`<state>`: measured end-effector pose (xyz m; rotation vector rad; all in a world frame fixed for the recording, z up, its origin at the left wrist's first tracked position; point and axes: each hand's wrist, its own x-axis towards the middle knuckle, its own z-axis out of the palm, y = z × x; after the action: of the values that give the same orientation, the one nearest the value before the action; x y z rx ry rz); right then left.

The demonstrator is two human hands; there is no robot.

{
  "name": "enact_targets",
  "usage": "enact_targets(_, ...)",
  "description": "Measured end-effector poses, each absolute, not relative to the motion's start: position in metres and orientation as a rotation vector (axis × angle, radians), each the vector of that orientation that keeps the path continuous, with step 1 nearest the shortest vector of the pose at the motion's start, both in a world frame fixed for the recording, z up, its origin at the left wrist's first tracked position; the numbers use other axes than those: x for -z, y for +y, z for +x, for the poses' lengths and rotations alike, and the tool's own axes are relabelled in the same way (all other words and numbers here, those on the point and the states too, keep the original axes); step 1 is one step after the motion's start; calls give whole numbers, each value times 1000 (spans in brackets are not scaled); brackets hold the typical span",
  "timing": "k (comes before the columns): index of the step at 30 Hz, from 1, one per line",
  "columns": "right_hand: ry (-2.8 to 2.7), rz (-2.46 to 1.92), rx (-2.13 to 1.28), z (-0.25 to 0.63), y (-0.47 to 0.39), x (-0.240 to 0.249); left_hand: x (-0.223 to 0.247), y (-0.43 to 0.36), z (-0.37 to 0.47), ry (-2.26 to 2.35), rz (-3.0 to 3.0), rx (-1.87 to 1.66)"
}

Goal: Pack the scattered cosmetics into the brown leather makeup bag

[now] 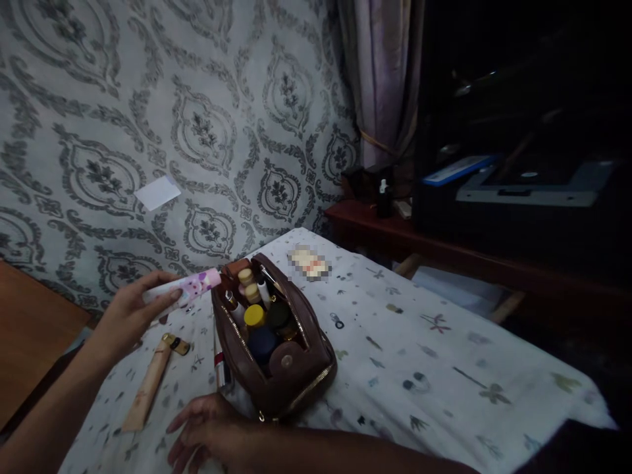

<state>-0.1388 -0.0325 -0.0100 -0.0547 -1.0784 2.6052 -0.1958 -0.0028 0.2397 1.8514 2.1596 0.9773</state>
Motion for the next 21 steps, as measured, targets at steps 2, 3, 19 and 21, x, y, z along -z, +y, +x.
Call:
enact_targets(2,-1093,-65,-2618,-139,-32,10,-242,9,-193,2091,1901,-930)
enact_targets(3,-1094,-61,-2625,-139,-32,11,-243,14,-192,2081,1934,-906)
enact_targets(19,-1100,-61,-2636,-133,-31,3,-243,58,-183,2096,2186,-703)
enact_targets(21,-1103,-78,-2634,-130,-30,-4,-245,50,-181,1994,1961,-907)
